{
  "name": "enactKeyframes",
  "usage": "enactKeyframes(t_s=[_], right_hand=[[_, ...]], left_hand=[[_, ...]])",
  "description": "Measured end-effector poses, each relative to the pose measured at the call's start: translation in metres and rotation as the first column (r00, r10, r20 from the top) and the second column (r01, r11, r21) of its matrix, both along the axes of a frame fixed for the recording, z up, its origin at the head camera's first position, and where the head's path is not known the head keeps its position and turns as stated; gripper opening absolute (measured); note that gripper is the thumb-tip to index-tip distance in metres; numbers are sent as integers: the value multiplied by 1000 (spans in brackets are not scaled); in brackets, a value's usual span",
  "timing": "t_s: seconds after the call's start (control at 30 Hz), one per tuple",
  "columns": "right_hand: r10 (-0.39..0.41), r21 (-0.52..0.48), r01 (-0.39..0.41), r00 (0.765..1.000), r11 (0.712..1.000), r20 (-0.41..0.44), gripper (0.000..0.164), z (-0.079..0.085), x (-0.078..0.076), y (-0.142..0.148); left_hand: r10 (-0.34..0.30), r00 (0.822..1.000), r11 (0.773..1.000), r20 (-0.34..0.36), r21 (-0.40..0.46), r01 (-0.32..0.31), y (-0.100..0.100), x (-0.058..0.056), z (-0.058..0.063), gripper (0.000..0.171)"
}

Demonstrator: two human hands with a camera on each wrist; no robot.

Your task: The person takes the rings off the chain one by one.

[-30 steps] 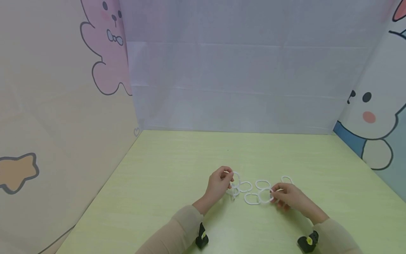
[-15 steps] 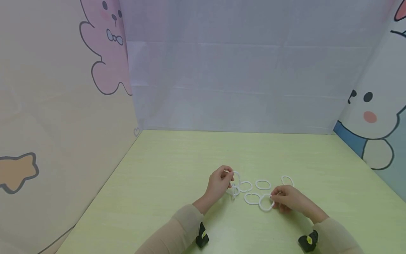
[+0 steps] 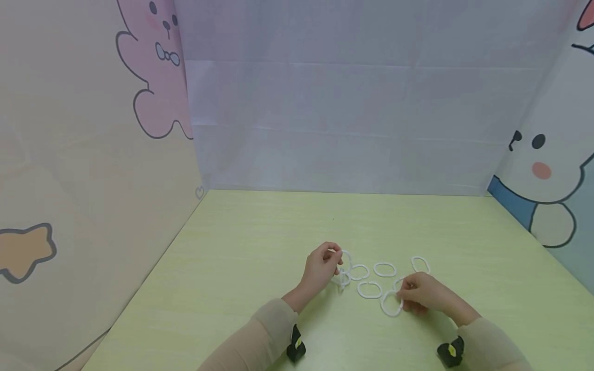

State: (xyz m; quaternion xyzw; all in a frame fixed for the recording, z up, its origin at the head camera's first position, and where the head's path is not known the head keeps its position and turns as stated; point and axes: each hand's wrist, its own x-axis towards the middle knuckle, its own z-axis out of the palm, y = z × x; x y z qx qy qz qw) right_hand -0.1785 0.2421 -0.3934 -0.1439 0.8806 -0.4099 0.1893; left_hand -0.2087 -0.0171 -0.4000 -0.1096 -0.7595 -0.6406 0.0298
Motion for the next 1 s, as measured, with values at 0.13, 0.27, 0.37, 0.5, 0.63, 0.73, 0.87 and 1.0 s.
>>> enactKeyframes(t_s=[0.13, 0.27, 0.37, 0.5, 0.63, 0.73, 0.87, 1.0], right_hand=[[9, 34, -9, 1000, 999, -2, 21, 0, 0, 0], [15, 41, -15, 1000, 999, 0, 21, -2, 0, 0], [16, 42, -16, 1000, 999, 2, 21, -3, 0, 0], [11, 42, -11, 1000, 999, 4, 21, -3, 0, 0], [-2, 41, 2, 1000, 999, 1, 22, -4, 0, 0], [-12, 41, 12, 1000, 999, 2, 22, -4, 0, 0], [-19, 35, 19, 1000, 999, 6, 22, -4, 1, -1], [-22, 32, 22, 1000, 999, 7, 22, -4, 1, -1]], left_hand=[[5, 1000, 1000, 6, -1, -5, 0, 0, 0, 8], [8, 1000, 1000, 5, 5, -8, 0, 0, 0, 9], [6, 1000, 1000, 7, 4, -6, 0, 0, -1, 9], [3, 1000, 1000, 16, 3, -3, -1, 1, 0, 8], [1, 1000, 1000, 18, 2, -1, -2, 2, 1, 8], [-2, 1000, 1000, 19, 2, 2, -2, 2, 0, 9], [-2, 1000, 1000, 21, 3, 2, -2, 2, 0, 10], [-2, 1000, 1000, 21, 4, 2, -3, 3, 1, 8]])
